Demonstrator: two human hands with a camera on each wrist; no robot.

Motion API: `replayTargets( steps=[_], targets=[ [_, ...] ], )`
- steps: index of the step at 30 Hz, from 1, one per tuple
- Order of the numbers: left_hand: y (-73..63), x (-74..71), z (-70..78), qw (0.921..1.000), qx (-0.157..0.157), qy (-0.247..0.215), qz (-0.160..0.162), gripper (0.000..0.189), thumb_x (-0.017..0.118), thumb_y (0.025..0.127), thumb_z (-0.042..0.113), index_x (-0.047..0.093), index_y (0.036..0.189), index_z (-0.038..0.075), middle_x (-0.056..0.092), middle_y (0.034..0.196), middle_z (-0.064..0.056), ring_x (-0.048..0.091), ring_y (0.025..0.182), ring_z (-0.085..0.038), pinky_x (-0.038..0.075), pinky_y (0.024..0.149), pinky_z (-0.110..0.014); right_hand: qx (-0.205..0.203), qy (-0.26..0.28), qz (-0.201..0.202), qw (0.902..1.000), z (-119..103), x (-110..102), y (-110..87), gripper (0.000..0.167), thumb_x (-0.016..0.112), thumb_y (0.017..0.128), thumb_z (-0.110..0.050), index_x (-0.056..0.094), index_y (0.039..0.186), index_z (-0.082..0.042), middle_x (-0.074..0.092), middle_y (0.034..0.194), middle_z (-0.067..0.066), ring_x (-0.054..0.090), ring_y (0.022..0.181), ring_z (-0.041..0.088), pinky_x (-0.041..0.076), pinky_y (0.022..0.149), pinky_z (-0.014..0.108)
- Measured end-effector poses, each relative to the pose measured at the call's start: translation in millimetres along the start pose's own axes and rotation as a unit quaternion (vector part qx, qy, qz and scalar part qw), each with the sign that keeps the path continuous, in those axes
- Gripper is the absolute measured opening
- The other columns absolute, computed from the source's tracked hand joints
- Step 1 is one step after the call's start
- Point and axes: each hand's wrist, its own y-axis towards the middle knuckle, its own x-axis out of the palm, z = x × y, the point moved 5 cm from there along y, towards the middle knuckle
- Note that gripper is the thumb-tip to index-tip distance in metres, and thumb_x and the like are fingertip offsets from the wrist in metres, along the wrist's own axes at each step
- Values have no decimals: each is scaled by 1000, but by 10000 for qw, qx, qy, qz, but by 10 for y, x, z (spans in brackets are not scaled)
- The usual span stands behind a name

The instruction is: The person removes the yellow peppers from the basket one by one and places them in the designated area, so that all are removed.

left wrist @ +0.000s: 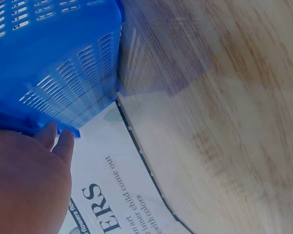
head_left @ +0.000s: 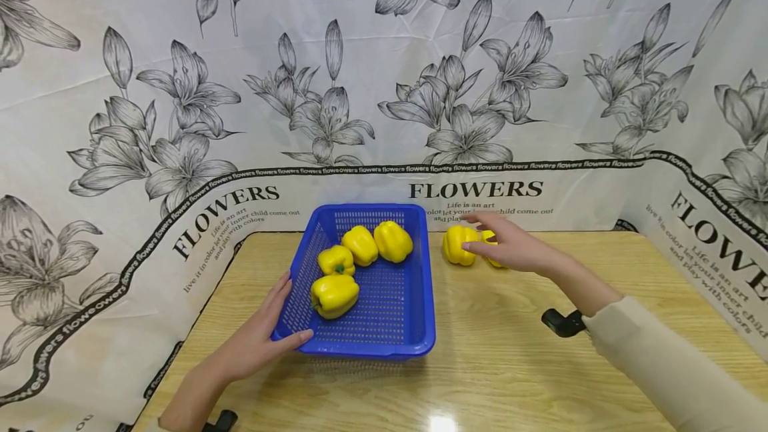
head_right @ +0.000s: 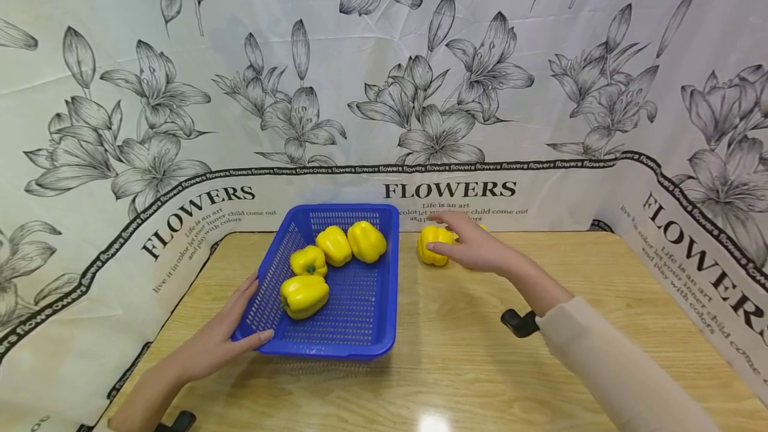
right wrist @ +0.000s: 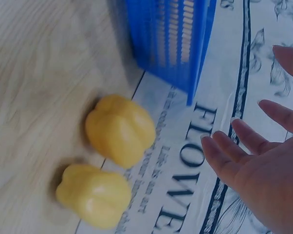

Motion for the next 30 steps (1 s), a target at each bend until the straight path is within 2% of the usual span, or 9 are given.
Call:
replayTargets(
  steps=[9,15,22,30],
  targets=[
    [2,-4,4,10000,17,45,-14,103,68,94,55,8,166,14,-2,172,-1,14,155,-37,23,119,-64,-792,-320,45,9963,-430,316,124,64,70,98,-29,45,152,-7,46,150,20,47,134,41,42,107,63],
    [-6,-7,8,10000,27,55,-24,104,67,93,58,8,166,13,-2,172,-1,14,155,-38,23,119,-64,-932,-285,-149,9951,-672,621,200,67,72,97,-32,44,153,-9,42,152,16,44,139,35,39,113,57],
    [-1,-14,10,10000,10,46,1,106,65,92,63,7,166,14,-2,172,-1,14,155,-38,23,119,-65,-1368,-424,-337,9891,-909,1049,278,67,72,97,-31,44,153,-6,44,148,17,47,135,35,43,111,55],
    [8,-6,11,9999,19,146,-29,107,64,93,64,7,166,11,-2,173,-5,15,155,-40,23,118,-66,-1388,-621,-381,9876,-1073,1358,353,71,76,94,-30,43,154,-11,42,152,13,44,139,29,43,112,48]
  ],
)
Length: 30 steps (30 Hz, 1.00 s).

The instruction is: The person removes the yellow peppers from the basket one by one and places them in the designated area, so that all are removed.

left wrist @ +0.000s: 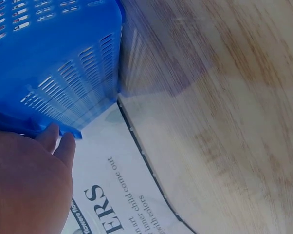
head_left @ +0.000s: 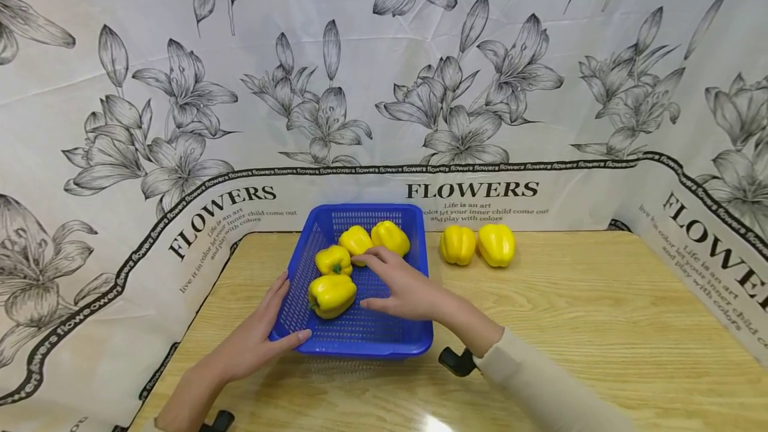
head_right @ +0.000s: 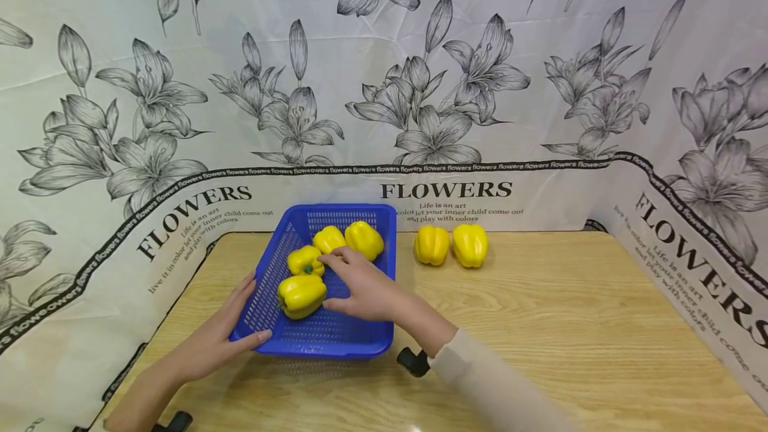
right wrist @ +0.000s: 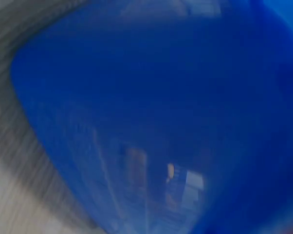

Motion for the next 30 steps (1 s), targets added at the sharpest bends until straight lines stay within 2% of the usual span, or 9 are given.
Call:
replayTargets(
  steps=[3,9,17,25,30],
  targets=[
    [4,5,3,10000,3,26,13,106,64,93,64,7,166,11,-1,173,-5,16,154,-41,24,118,-66,49,-144,-28,9999,-60,77,33,74,78,93,-32,42,155,-14,42,152,10,45,138,26,45,111,45],
    [-9,6,-7,9999,48,104,118,103,66,93,60,10,166,12,1,173,-4,19,153,-41,25,117,-66,121,-455,11,9989,-150,237,101,75,79,92,-31,43,155,-14,43,152,9,48,136,26,45,110,47],
    [-5,14,-22,9999,21,136,85,106,64,92,65,9,166,13,1,173,-3,21,152,-42,28,116,-67,211,-1072,-141,9939,-250,464,254,75,78,92,-33,43,156,-16,43,153,11,51,134,28,45,111,51],
    [-4,6,3,9997,93,182,106,105,64,93,64,10,166,11,3,173,-7,20,153,-43,27,116,-68,356,-1403,-254,9891,-313,616,398,74,78,92,-31,44,155,-17,40,158,12,44,142,30,42,113,53],
    [-17,11,7,9997,100,179,115,105,65,93,62,10,166,11,3,172,-8,20,152,-44,27,115,-68,493,-1406,-405,9880,-282,691,411,77,78,92,-30,40,157,-17,34,162,11,37,147,30,40,114,55]
  ],
)
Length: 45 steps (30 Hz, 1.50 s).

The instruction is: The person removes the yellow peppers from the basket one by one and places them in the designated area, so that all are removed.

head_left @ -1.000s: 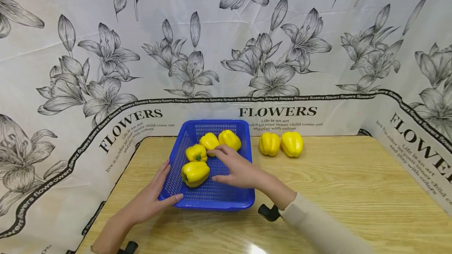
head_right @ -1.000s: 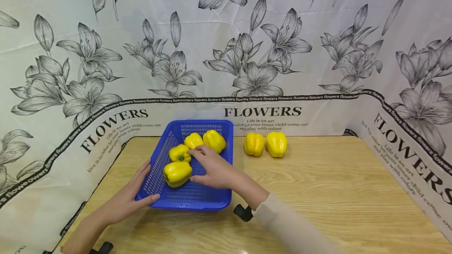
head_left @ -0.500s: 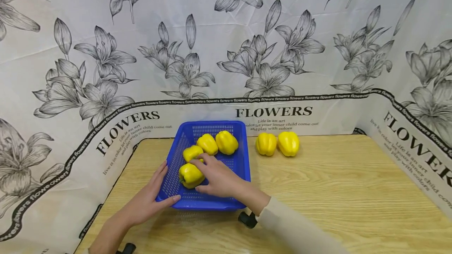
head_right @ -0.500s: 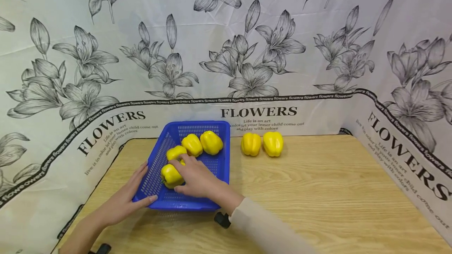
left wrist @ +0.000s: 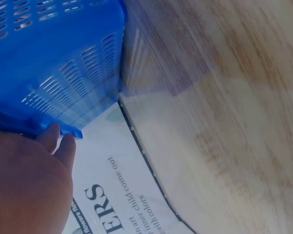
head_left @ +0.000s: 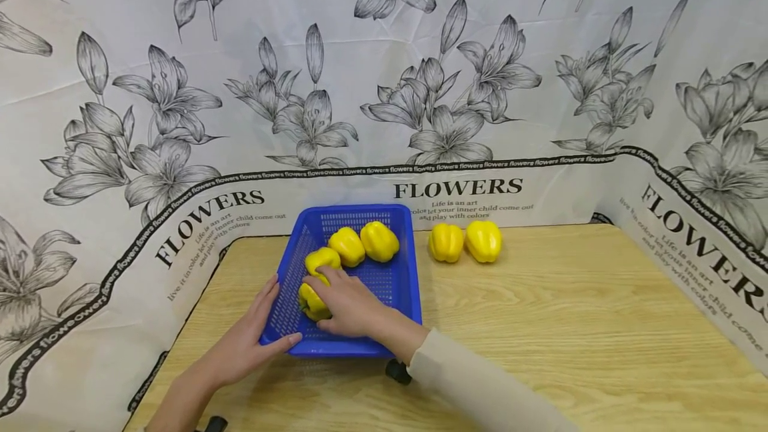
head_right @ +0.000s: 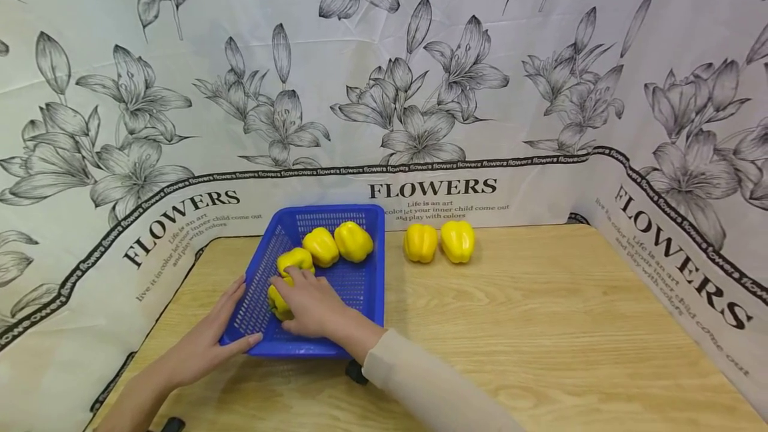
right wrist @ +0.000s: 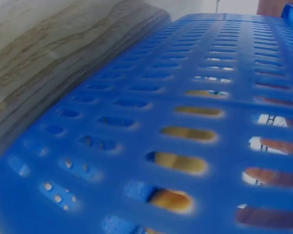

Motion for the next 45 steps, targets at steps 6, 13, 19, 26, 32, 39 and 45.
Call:
replayTargets(
  steps=[6,13,19,26,32,39,45],
  targets=[
    [-42,-10,-21,10000,-65,19,-19,104,65,94,62,11,165,10,3,172,-9,20,152,-45,27,115,-69,164,151,-416,9989,0,113,28,81,75,95,-31,32,162,-18,26,168,11,30,152,30,37,116,56],
    [-72,-24,-27,10000,-89,-30,17,103,65,94,60,13,165,8,4,172,-12,22,151,-47,29,114,-69,62,-299,-460,9985,-34,169,45,74,75,95,-31,38,159,-24,37,162,9,37,147,30,43,112,55],
    [-61,-16,-17,10000,-45,-63,10,103,66,94,60,13,165,8,5,172,-13,23,151,-45,29,115,-67,228,-473,-300,9982,-23,174,27,64,76,94,-27,49,152,-29,50,150,11,50,135,31,49,106,55],
    [-49,-11,-5,9999,-55,-109,-16,102,66,94,59,13,165,8,5,172,-13,23,151,-45,29,114,-68,410,-785,-223,9958,-21,130,8,63,77,93,-35,52,150,-31,59,143,4,54,131,28,45,109,50],
    [-19,-6,11,9999,-29,-144,2,101,68,95,55,12,165,10,4,172,-11,25,150,-46,31,113,-68,606,-655,-279,9956,9,61,-57,66,79,90,-39,52,150,-29,62,135,8,59,120,28,54,97,48],
    [-12,-5,33,9999,-3,-142,14,101,69,95,53,11,165,9,5,172,-13,24,150,-46,29,115,-67,927,334,-386,9944,140,-26,-162,67,82,87,-43,55,146,-27,65,132,2,61,119,23,53,94,53],
    [-11,-5,33,9999,-81,-143,-9,103,68,94,55,9,166,12,4,172,-12,22,151,-45,27,115,-68,878,1961,-173,9765,269,-109,-216,69,81,88,-40,55,147,-15,65,135,5,61,118,25,53,96,45]
  ],
)
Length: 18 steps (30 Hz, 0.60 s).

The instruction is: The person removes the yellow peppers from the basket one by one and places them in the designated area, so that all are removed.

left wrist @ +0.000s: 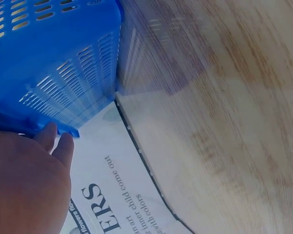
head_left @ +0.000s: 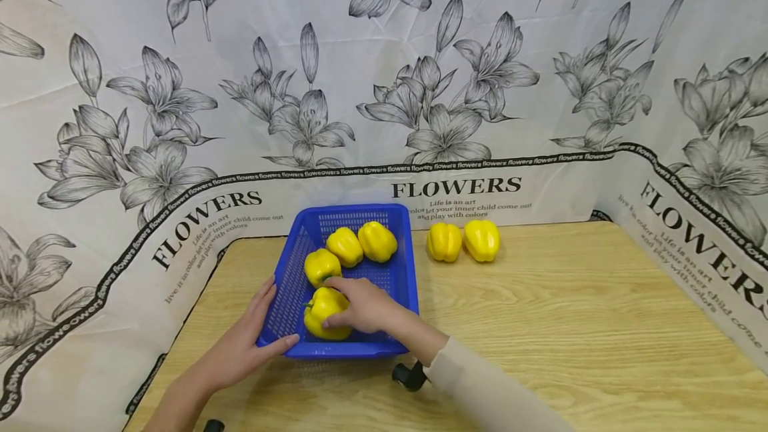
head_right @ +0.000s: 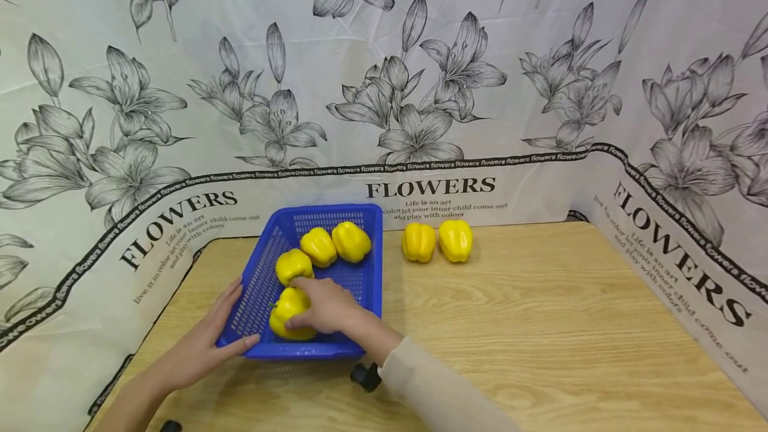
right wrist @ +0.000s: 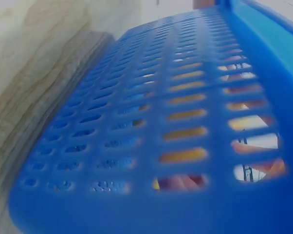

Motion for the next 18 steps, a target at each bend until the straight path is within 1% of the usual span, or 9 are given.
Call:
replayTargets(
  steps=[1,2,4,6,8,10,12,14,18],
  targets=[
    [4,-3,2,10000,1,-1,-3,102,68,94,55,9,166,12,4,172,-12,22,151,-45,27,115,-68,-14,314,1,9995,21,-24,-5,68,80,89,-39,55,147,-13,65,134,7,62,116,24,53,93,42],
    [7,-6,3,10000,-2,-1,-4,102,68,94,55,10,166,12,4,172,-12,22,152,-45,27,115,-68,-18,666,-17,9978,41,-44,-12,68,80,90,-37,54,147,-10,66,131,10,64,110,25,55,89,40],
    [9,-11,3,10000,-12,-4,-12,102,68,94,55,10,166,12,4,172,-12,21,152,-45,27,115,-68,50,1370,-95,9905,89,-75,-23,67,80,91,-33,54,147,-7,67,125,14,66,100,24,58,81,40],
    [9,-15,0,10000,-27,-9,-15,102,68,94,55,10,166,12,4,172,-12,21,152,-45,27,115,-68,179,2035,-205,9787,139,-95,-33,67,79,92,-30,52,148,-5,67,122,16,67,95,23,60,78,43],
    [7,-18,-5,10000,-22,-11,-6,103,68,94,56,10,166,11,4,172,-12,21,152,-45,27,115,-69,325,2675,-309,9625,187,-110,-46,67,78,92,-26,51,149,-5,67,119,17,68,91,23,61,77,49],
    [5,-18,-9,10000,-12,-10,5,103,68,93,57,11,166,11,4,172,-12,21,152,-45,27,115,-68,432,3150,-393,9473,222,-134,-64,66,77,93,-25,50,150,-5,66,122,16,68,97,22,60,82,54],
    [6,-17,-9,10000,-10,-5,11,103,68,93,58,11,166,11,4,172,-12,21,152,-44,27,115,-68,504,3472,-445,9354,239,-172,-86,65,76,94,-26,49,150,-6,64,125,16,67,101,24,59,85,55],
    [8,-15,-9,10000,-12,-16,6,104,68,93,58,10,166,12,5,172,-12,21,152,-44,28,115,-68,535,3668,-477,9275,247,-217,-109,65,75,95,-27,48,151,-5,64,125,16,67,104,25,59,87,55],
    [14,-11,-9,10000,-9,-41,3,104,68,93,58,10,166,13,5,172,-12,22,152,-44,29,115,-67,434,3712,-460,9264,272,-320,-135,65,74,97,-28,47,151,-5,65,125,16,67,107,26,59,88,53]
  ],
)
